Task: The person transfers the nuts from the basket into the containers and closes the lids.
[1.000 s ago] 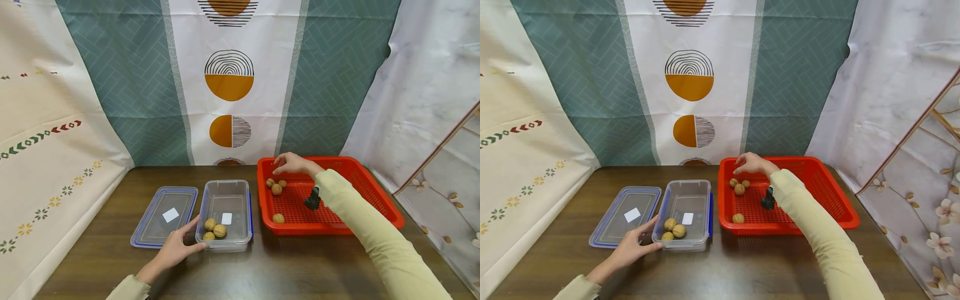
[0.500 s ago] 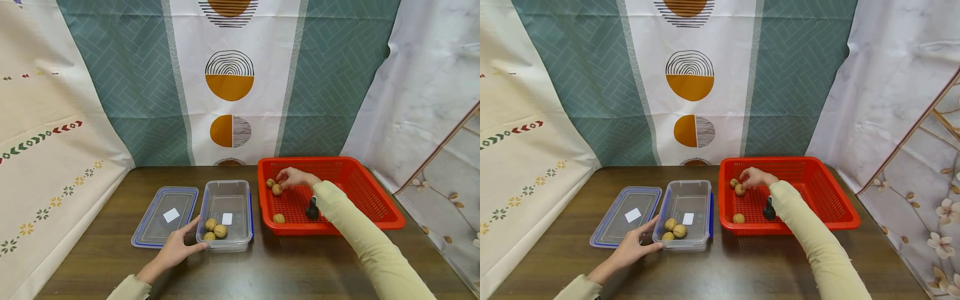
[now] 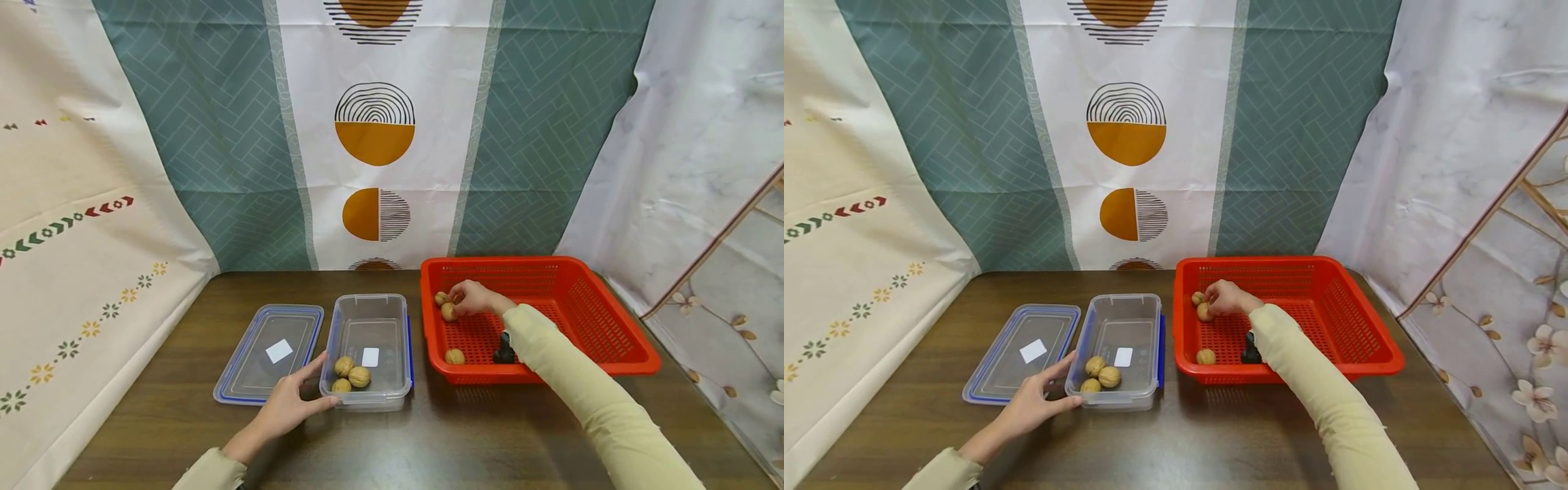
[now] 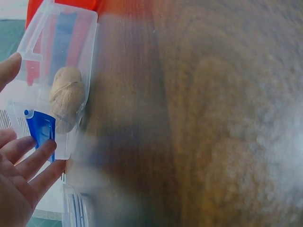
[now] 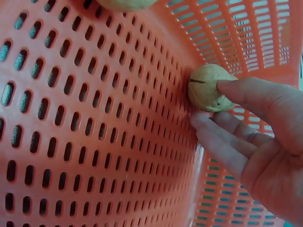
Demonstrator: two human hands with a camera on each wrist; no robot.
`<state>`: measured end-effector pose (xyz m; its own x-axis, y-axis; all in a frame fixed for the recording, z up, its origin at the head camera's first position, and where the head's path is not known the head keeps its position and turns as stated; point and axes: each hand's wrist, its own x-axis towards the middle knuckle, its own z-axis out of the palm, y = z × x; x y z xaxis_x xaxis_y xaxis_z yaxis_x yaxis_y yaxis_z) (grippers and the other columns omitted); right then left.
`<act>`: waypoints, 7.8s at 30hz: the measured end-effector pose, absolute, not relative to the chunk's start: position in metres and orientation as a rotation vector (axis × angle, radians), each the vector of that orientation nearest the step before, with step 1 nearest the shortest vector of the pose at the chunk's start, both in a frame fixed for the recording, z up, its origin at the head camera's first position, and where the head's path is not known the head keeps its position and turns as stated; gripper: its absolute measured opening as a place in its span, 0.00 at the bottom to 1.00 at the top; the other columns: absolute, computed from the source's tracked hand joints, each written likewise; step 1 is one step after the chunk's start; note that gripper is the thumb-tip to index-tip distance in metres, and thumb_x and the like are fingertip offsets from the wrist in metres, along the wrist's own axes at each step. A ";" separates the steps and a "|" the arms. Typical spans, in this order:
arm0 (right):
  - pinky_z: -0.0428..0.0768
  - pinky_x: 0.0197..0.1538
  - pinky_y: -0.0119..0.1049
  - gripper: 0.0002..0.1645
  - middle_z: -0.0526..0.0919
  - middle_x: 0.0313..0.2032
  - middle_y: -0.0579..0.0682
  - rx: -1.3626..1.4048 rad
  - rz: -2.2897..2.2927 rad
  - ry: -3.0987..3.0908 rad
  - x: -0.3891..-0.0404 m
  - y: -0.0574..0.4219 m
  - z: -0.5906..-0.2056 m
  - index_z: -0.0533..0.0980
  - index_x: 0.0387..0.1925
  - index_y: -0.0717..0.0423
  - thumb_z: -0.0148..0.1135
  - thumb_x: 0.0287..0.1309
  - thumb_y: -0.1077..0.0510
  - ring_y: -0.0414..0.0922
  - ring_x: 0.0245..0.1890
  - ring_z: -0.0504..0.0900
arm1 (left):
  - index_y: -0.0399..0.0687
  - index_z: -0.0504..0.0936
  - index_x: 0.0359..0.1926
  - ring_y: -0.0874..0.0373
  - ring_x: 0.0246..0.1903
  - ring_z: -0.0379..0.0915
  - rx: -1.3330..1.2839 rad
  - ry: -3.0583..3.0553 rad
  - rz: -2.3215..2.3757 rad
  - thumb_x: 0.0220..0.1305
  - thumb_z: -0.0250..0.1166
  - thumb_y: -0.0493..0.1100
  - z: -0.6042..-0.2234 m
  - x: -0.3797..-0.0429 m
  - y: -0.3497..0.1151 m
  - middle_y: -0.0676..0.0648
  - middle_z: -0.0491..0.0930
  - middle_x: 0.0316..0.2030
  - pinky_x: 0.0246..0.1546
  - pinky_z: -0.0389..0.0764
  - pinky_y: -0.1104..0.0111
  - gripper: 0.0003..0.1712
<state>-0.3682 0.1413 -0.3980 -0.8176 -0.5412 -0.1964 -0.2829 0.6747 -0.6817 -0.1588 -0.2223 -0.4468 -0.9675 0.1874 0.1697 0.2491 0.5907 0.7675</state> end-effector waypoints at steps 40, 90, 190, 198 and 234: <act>0.79 0.36 0.33 0.17 0.82 0.39 0.56 -0.818 -0.974 2.580 -0.373 0.143 -0.386 0.79 0.41 0.65 0.63 0.45 0.68 0.44 0.35 0.78 | 0.45 0.62 0.65 0.50 0.49 0.74 -0.386 -2.724 -1.345 0.47 0.70 0.53 -0.451 -0.158 -0.223 0.42 0.67 0.60 0.49 0.74 0.56 0.46; 0.80 0.32 0.30 0.16 0.84 0.37 0.56 -0.743 -1.212 2.452 -0.287 -0.018 -0.372 0.81 0.40 0.61 0.65 0.44 0.66 0.43 0.32 0.81 | 0.45 0.61 0.66 0.50 0.51 0.72 -0.407 -2.739 -1.335 0.48 0.69 0.55 -0.451 -0.157 -0.227 0.42 0.65 0.61 0.50 0.72 0.54 0.46; 0.70 0.56 0.47 0.34 0.69 0.57 0.60 -0.393 -1.123 2.563 -0.351 0.122 -0.330 0.69 0.57 0.61 0.65 0.50 0.50 0.54 0.54 0.69 | 0.46 0.63 0.65 0.48 0.50 0.72 -0.374 -2.722 -1.310 0.48 0.70 0.54 -0.450 -0.158 -0.221 0.44 0.67 0.60 0.48 0.73 0.53 0.45; 0.71 0.54 0.49 0.33 0.66 0.58 0.63 -0.315 -1.164 2.550 -0.363 0.146 -0.346 0.66 0.58 0.66 0.62 0.53 0.54 0.56 0.52 0.71 | 0.46 0.63 0.65 0.47 0.51 0.71 -0.353 -2.732 -1.304 0.47 0.70 0.55 -0.449 -0.158 -0.222 0.42 0.66 0.60 0.48 0.73 0.53 0.45; 0.79 0.31 0.35 0.18 0.79 0.41 0.64 -0.490 -0.938 2.596 -0.379 0.159 -0.409 0.75 0.46 0.70 0.61 0.51 0.67 0.47 0.28 0.79 | 0.47 0.61 0.66 0.50 0.48 0.74 -0.383 -2.724 -1.334 0.49 0.69 0.54 -0.450 -0.157 -0.221 0.43 0.66 0.60 0.50 0.72 0.54 0.45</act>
<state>-0.3791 0.1588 -0.4090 -0.8841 -0.4255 -0.1934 -0.2035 0.7229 -0.6603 -0.1575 -0.2210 -0.4505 -0.9651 0.1860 0.1843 0.2596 0.5886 0.7656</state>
